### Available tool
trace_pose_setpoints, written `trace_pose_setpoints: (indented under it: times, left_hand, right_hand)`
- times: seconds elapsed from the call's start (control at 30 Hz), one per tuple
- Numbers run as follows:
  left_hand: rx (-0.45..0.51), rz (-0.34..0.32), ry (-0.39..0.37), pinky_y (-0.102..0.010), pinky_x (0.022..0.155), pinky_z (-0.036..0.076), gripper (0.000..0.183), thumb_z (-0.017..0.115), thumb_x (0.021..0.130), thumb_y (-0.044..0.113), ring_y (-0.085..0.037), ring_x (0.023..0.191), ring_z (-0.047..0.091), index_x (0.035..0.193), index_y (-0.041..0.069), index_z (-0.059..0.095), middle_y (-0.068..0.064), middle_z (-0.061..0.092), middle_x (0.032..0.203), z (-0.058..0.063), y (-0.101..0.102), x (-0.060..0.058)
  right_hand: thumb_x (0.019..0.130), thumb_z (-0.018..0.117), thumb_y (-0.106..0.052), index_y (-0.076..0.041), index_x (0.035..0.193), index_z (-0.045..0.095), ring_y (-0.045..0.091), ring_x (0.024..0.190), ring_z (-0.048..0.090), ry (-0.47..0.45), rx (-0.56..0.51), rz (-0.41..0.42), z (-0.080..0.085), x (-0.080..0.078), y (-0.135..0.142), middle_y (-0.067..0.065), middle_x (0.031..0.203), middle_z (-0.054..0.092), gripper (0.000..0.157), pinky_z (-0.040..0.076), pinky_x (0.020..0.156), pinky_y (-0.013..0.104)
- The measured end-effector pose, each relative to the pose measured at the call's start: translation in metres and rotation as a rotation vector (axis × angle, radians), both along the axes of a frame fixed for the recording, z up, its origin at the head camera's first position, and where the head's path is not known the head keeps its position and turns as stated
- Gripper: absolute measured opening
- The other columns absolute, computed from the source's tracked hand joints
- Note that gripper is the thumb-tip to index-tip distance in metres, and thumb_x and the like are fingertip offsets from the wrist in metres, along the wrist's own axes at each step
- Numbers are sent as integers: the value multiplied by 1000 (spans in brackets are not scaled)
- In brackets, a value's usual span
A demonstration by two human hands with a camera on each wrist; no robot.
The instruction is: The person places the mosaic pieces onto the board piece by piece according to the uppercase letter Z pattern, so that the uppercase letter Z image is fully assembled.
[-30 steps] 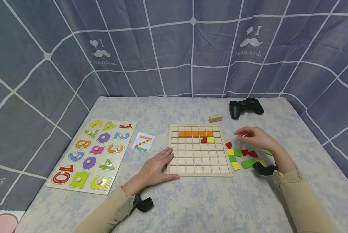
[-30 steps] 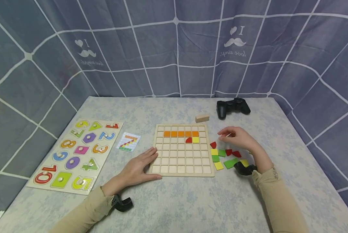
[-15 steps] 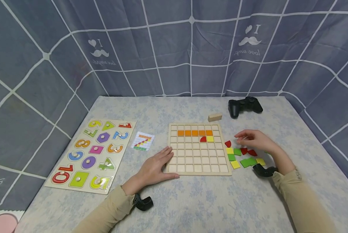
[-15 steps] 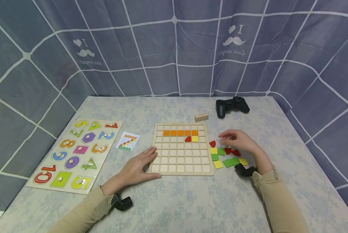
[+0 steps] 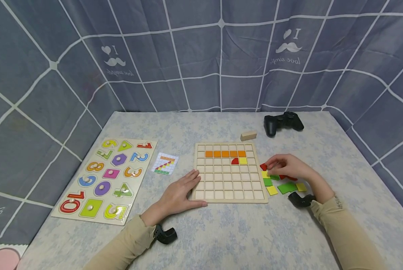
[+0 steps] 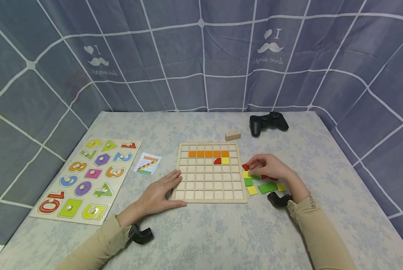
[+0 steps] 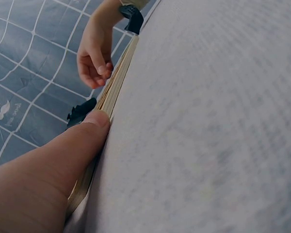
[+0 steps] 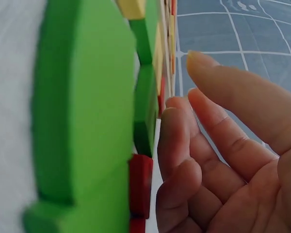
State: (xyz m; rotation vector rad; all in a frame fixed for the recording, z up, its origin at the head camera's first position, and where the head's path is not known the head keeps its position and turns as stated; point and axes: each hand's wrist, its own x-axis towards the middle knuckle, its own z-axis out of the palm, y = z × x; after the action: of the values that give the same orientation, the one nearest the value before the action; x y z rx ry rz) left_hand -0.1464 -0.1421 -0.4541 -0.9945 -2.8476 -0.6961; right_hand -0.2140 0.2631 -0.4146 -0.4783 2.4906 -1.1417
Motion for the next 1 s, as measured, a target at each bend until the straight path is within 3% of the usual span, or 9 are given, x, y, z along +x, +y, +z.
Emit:
trace_pose_setpoints:
  times: [0.2,0.43,0.73,1.0]
  left_hand:
    - [1,5,3,-41,105,35,87,64,78,61,-21,138,28,137,0,46,-12,35,148,1,0,0]
    - [5,0,5,-41,105,35,87,65,78,61,-22,138,28,137,0,46,-13,35,147,0,0,0]
    - [13,0,-3,-41,105,35,87,65,78,61,-21,138,27,137,0,46,-13,35,148,0,0,0]
    - [3,4,-5,-41,105,35,88,63,78,63,-21,138,27,138,1,46,-13,35,147,0,0,0]
  right_hand:
    - [81,75,-20,0,109,64,20,72,59,-36,5,-8,-1,0,-4,10,101,65,37,48,58,28]
    - [79,76,-17,-1,106,65,19,63,50,-37,35,-5,-2,2,-8,7,79,59,34,41,48,27]
    - [79,75,-11,1,104,64,19,62,49,-33,38,-11,-4,3,-9,7,77,56,29,43,49,28]
    - [81,74,-14,-1,97,63,21,68,50,-32,38,-16,-1,4,-11,6,78,56,24,45,52,29]
